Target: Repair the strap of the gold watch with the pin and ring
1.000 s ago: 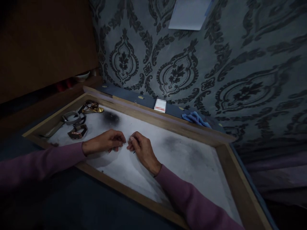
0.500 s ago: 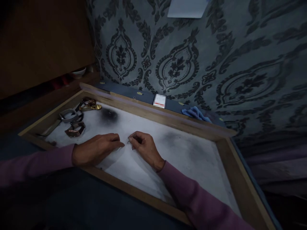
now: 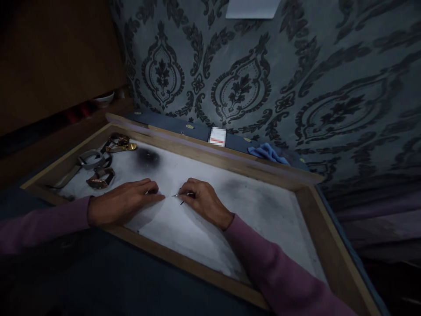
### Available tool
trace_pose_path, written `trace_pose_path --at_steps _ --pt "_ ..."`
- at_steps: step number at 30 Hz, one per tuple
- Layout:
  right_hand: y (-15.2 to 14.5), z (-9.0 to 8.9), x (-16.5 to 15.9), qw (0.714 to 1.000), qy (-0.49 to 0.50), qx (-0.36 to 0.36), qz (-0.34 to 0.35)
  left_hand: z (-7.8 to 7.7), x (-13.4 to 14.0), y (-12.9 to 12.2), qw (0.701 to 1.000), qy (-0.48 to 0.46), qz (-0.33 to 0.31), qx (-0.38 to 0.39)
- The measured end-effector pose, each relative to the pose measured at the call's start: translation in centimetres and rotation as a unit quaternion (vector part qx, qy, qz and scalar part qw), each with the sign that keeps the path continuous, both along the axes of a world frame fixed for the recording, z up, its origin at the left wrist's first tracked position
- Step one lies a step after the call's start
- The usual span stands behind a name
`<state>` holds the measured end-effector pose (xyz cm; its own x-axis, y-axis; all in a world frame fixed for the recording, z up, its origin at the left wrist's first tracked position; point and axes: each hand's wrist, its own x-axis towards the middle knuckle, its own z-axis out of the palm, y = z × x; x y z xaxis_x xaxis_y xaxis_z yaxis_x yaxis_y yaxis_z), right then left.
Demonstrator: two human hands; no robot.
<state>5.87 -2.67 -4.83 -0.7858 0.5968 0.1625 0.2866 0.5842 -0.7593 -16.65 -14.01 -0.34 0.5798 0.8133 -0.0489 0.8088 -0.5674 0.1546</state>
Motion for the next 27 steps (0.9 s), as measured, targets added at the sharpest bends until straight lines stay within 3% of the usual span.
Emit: trace_pose_path --at_steps 27 --pt "-0.6 0.3 -1.2 0.998 -0.018 0.049 0.017 -0.3 -0.3 0.1 1.000 -0.010 -0.019 0.016"
